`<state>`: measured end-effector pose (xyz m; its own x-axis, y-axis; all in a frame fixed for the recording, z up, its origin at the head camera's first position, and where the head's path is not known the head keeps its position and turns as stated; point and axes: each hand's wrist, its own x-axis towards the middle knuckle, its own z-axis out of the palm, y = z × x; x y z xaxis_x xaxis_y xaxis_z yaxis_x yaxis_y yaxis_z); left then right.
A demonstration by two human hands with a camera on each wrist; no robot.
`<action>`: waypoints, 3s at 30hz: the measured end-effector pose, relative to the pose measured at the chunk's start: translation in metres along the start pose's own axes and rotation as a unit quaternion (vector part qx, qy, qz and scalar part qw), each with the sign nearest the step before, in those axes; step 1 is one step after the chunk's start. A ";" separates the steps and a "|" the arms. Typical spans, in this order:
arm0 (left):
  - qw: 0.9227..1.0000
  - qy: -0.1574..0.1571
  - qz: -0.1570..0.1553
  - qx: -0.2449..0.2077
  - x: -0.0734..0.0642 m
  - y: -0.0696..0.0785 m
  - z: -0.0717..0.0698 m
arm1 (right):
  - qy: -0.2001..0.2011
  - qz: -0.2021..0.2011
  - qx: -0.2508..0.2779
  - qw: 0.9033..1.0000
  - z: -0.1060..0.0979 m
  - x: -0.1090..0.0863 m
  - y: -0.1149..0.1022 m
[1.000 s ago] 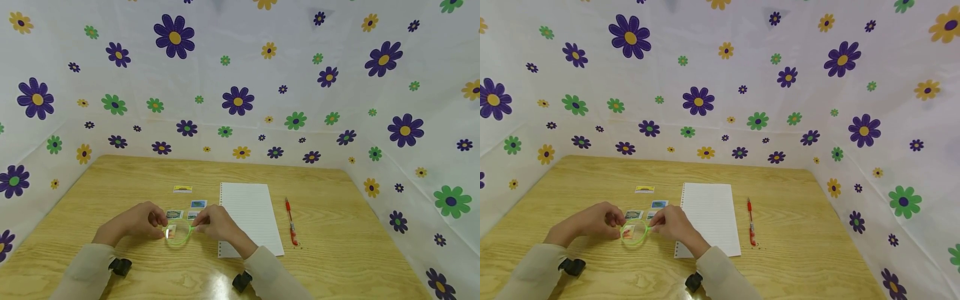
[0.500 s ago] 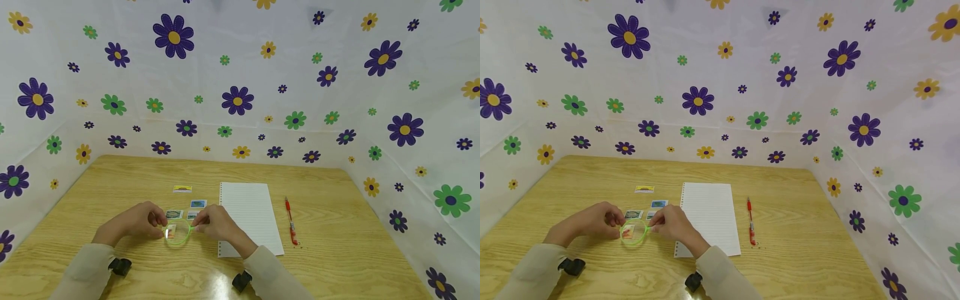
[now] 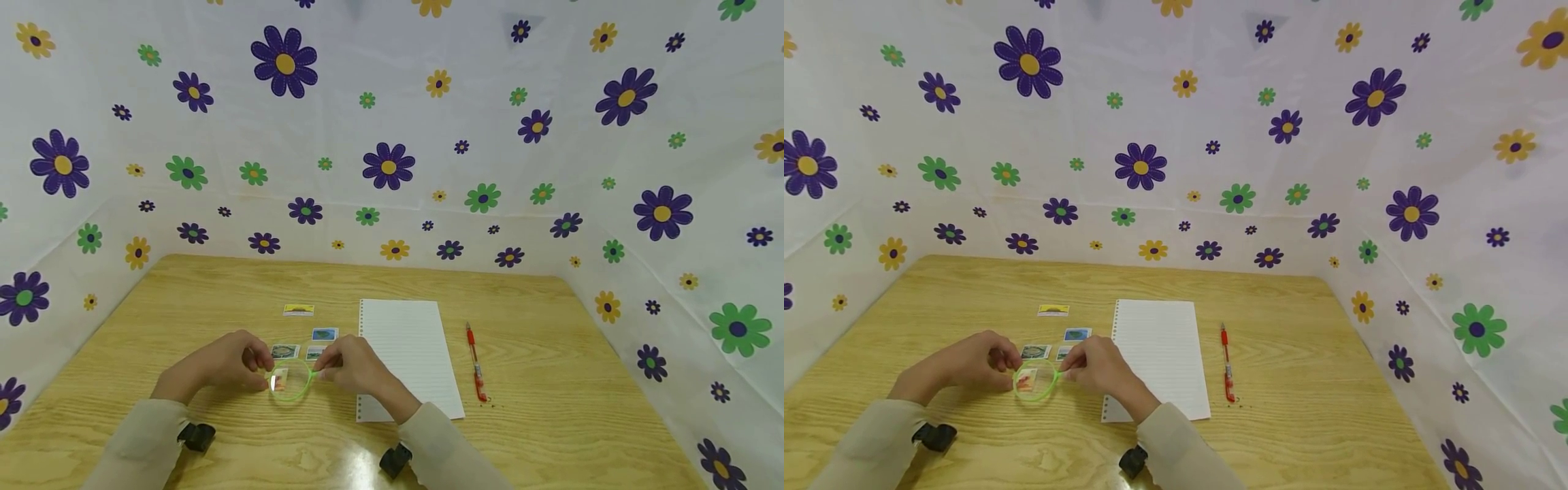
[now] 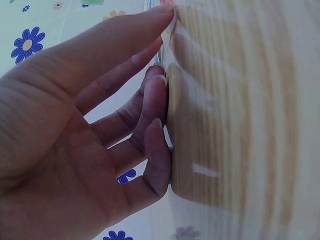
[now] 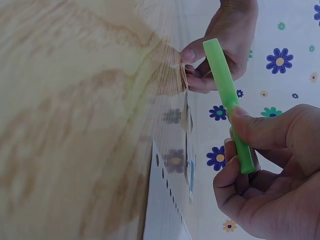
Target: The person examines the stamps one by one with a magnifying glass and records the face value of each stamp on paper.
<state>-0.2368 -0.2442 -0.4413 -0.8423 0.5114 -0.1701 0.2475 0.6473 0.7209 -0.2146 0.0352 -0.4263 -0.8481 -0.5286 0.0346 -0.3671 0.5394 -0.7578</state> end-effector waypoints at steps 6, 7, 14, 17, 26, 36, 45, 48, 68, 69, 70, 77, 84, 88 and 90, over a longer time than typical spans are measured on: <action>1.000 -0.001 0.003 -0.003 0.000 -0.003 0.002 | 0.000 -0.002 0.002 1.000 0.001 0.000 0.001; 1.000 -0.001 0.003 -0.003 0.000 -0.002 0.002 | -0.001 -0.002 0.003 1.000 0.001 0.000 0.001; 1.000 0.004 0.002 0.004 -0.001 -0.001 0.002 | 0.002 -0.001 0.008 1.000 0.001 0.001 0.000; 1.000 0.004 -0.001 0.002 0.000 -0.001 0.002 | 0.003 0.002 0.009 1.000 0.001 0.000 0.000; 1.000 0.003 -0.002 0.004 0.000 -0.001 0.002 | 0.003 0.002 0.006 1.000 0.000 0.000 -0.001; 1.000 0.001 -0.002 0.004 -0.001 0.002 0.001 | 0.004 0.004 0.008 1.000 0.000 0.000 -0.001; 1.000 0.002 0.002 0.006 0.000 0.001 0.002 | 0.001 -0.002 0.007 1.000 0.000 0.000 0.001; 1.000 0.000 0.002 0.008 0.000 0.000 0.003 | 0.000 -0.004 0.009 1.000 0.000 -0.002 0.003; 0.999 0.013 0.005 0.040 -0.005 -0.001 0.007 | 0.012 0.004 0.025 1.000 -0.008 -0.005 0.009; 0.999 0.014 0.002 0.041 -0.005 0.000 0.006 | 0.011 0.005 0.023 1.000 -0.010 -0.005 0.009; 0.999 0.013 -0.001 0.039 -0.005 0.001 0.005 | 0.011 0.002 0.021 1.000 -0.011 -0.005 0.010; 0.999 0.011 -0.013 0.028 -0.003 0.004 0.001 | 0.018 -0.016 -0.001 1.000 -0.026 -0.007 0.015; 0.999 0.012 -0.010 0.028 -0.001 0.003 0.001 | 0.024 -0.004 -0.008 1.000 -0.038 -0.011 0.019; 0.999 0.012 -0.009 0.031 0.000 0.002 0.001 | 0.030 0.002 -0.010 0.999 -0.044 -0.014 0.022; 0.999 0.012 -0.010 0.031 0.000 0.002 0.001 | 0.035 0.000 -0.010 0.999 -0.048 -0.015 0.023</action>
<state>-0.2359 -0.2425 -0.4407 -0.8580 0.4857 -0.1671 0.2602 0.6916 0.6738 -0.2282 0.0870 -0.4133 -0.8726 -0.4820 0.0793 -0.3733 0.5531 -0.7448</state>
